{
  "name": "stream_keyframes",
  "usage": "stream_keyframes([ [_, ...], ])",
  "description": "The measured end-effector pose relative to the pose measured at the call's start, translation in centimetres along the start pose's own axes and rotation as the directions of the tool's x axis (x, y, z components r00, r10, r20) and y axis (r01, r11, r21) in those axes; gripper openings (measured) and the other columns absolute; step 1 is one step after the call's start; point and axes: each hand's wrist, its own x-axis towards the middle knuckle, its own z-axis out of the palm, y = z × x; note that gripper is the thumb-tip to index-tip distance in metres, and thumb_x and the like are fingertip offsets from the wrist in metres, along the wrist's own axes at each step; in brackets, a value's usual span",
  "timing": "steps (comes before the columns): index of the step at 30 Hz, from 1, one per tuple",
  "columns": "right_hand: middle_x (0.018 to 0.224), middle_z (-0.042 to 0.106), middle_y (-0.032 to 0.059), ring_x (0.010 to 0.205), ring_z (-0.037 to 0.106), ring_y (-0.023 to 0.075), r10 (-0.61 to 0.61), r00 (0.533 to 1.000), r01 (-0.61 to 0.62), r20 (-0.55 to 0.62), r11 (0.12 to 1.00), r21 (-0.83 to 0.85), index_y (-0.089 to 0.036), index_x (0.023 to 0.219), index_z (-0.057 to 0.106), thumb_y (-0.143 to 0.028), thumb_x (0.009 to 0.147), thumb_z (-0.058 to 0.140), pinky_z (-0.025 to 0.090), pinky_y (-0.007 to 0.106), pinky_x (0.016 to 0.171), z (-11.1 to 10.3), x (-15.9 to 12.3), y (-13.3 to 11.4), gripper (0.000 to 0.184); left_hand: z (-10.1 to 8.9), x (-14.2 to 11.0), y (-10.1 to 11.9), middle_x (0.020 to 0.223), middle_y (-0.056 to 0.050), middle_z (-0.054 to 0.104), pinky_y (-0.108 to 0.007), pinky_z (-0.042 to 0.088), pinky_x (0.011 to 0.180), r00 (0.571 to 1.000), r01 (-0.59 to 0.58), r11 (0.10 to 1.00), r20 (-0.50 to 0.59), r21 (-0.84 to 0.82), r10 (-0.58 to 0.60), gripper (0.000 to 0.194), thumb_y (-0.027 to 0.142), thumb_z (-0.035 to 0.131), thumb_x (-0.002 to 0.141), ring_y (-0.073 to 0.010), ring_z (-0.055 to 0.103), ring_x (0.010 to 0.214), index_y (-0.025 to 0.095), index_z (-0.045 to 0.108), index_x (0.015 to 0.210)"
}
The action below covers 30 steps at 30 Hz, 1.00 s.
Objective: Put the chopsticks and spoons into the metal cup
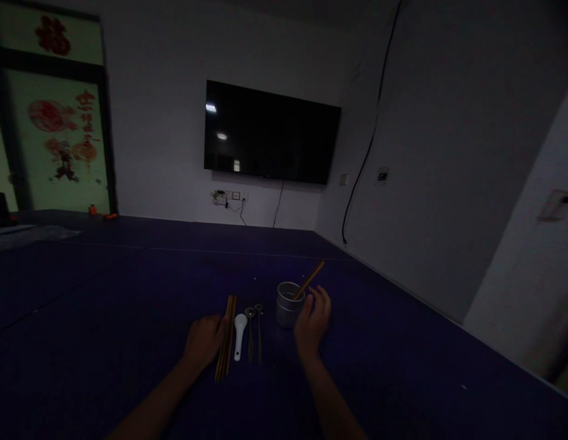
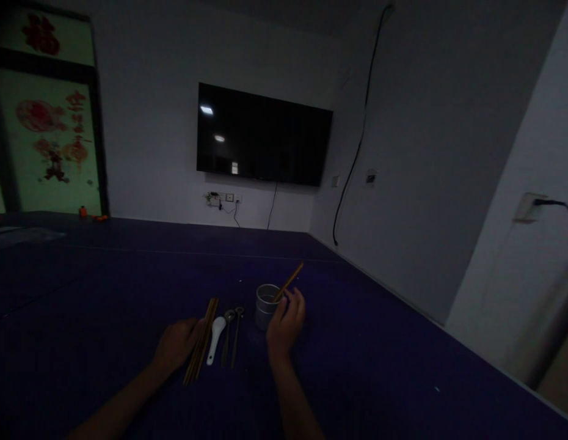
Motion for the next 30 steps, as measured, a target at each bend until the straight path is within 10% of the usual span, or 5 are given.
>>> stream_keyframes([
  [5, 0.065, 0.064, 0.0061, 0.060, 0.059, 0.0171, -0.080, 0.915, 0.116, 0.394, 0.991, -0.067, -0.019, 0.074, 0.063, -0.045, 0.096, 0.020, 0.038, 0.026, 0.059, 0.1, -2.1, -2.0, 0.055, -0.2, 0.0, 0.0, 0.083, -0.009, 0.069, -0.027, 0.035, 0.066, 0.999, 0.016, 0.997, 0.031, 0.078, -0.018, 0.047, 0.040, 0.026, 0.091, -0.0185, 0.063, 0.078, 0.017, 0.064, 0.076],
  [12, 0.065, 0.068, 0.0046, 0.057, 0.062, 0.0139, -0.364, 0.539, 0.565, 0.759, 0.825, -0.007, -0.020, 0.069, 0.064, -0.033, 0.095, 0.033, 0.032, 0.023, 0.053, 0.9, -5.3, -4.5, 0.042, -0.6, 0.0, 0.2, 0.081, -0.008, 0.070, -0.029, 0.036, 0.070, 0.996, 0.032, 0.990, 0.073, 0.138, -0.043, 0.044, 0.042, 0.032, 0.089, -0.0199, 0.063, 0.076, 0.018, 0.064, 0.073],
  [30, 0.068, 0.070, 0.0037, 0.060, 0.064, 0.0147, -0.299, 0.517, 0.535, 0.802, 0.844, -0.030, -0.021, 0.068, 0.064, -0.033, 0.094, 0.037, 0.032, 0.023, 0.051, 1.2, -5.4, -3.9, 0.039, -0.8, -0.2, 0.5, 0.078, -0.007, 0.071, -0.032, 0.036, 0.074, 0.995, 0.039, 0.988, 0.090, 0.153, -0.053, 0.040, 0.042, 0.034, 0.087, -0.0216, 0.064, 0.078, 0.018, 0.064, 0.073],
])
